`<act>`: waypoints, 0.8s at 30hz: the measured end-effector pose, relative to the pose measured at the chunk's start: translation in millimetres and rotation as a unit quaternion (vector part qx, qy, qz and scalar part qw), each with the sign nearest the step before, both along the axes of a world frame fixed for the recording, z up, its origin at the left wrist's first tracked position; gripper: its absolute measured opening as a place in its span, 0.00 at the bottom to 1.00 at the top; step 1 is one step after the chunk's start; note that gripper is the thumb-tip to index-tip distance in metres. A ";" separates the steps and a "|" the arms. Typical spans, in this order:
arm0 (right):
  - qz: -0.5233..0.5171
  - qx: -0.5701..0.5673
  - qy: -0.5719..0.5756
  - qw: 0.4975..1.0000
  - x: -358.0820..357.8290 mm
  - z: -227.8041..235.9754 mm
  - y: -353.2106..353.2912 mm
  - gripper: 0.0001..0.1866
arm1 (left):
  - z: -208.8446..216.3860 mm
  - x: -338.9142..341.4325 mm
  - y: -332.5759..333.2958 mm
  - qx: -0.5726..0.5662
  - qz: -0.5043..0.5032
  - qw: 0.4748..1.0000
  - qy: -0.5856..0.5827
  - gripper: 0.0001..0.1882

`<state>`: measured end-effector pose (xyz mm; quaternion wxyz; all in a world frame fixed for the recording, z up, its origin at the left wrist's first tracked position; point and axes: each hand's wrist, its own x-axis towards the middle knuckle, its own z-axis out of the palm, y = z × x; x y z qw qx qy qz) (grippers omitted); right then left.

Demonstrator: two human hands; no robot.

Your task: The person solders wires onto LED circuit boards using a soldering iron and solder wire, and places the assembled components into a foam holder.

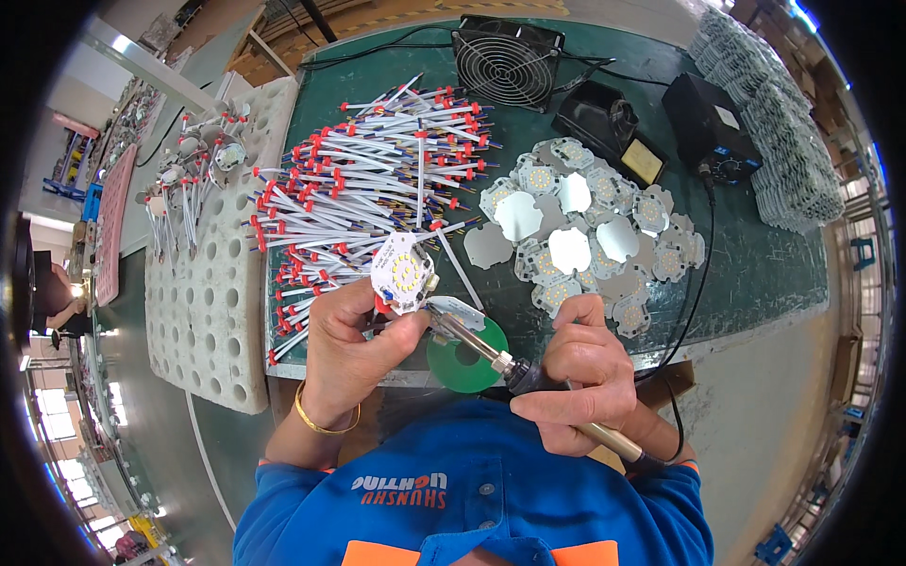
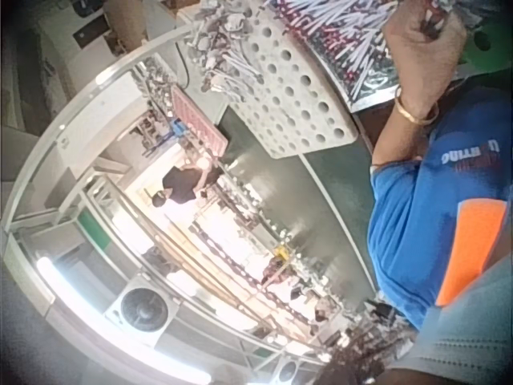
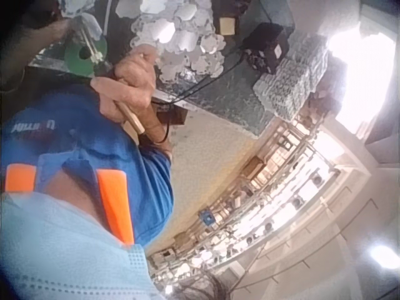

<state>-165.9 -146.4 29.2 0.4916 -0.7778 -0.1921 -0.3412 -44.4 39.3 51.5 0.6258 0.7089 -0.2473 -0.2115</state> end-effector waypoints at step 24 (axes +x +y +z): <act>-0.001 -0.051 0.005 0.999 1.4 0.3 -5.2 0.17 | -8.4 2.2 -6.3 -0.045 0.004 0.992 0.115 0.05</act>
